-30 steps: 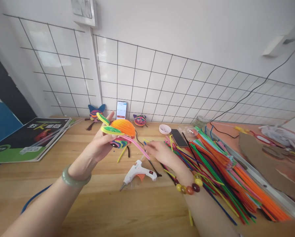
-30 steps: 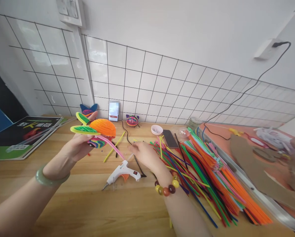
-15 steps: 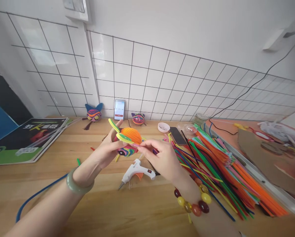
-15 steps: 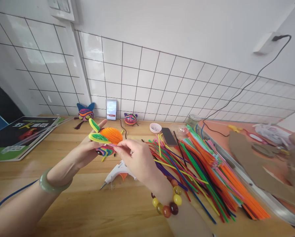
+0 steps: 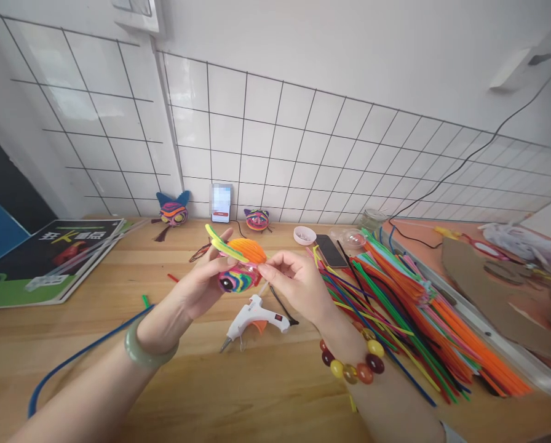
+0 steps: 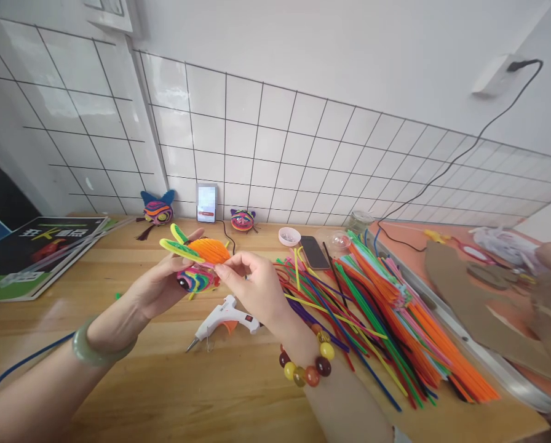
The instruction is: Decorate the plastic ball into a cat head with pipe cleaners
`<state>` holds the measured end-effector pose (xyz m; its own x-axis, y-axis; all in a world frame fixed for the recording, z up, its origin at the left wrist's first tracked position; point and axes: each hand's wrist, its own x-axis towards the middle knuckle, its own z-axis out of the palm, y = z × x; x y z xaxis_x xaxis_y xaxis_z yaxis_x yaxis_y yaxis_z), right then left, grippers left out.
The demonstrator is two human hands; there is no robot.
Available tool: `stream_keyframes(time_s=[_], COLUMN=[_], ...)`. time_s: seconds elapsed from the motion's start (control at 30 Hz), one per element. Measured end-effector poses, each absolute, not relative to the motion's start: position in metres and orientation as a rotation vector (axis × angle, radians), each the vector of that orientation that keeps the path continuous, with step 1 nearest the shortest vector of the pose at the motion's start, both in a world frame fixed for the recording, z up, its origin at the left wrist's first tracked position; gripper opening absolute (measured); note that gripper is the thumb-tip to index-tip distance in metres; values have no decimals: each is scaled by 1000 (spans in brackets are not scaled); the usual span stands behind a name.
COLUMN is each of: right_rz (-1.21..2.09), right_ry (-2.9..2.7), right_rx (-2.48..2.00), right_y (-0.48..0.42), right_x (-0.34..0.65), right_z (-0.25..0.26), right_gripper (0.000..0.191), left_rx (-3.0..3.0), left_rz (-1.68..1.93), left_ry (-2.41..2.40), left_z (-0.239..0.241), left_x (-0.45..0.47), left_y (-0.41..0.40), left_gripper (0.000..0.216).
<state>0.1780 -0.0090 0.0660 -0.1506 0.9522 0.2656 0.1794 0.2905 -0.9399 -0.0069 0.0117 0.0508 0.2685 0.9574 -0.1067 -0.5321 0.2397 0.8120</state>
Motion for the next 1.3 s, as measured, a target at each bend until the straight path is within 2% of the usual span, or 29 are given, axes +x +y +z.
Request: stream_keyframes(time_s=[0.87,0.97,1.13,1.3], right_rz=[1111,1181,1286,1338], right_ry=[-1527,-1513,-1464,-1460], right_rx=[-1094,-1118,-1171,-1156], right_y=[-1,1,4,3], right_x=[181,183,185,185], right_z=[62,63,65,66], right_gripper=[27,29,35,37], left_rx=[670,679,770,779], left_rz=[1157,1144,1131,1144], left_ry=[763,773,705,702], left_z=[51,51,52,53], left_x=[-1,0,1,1], left_y=[8,9,8,7], left_gripper=[75,66,32,30])
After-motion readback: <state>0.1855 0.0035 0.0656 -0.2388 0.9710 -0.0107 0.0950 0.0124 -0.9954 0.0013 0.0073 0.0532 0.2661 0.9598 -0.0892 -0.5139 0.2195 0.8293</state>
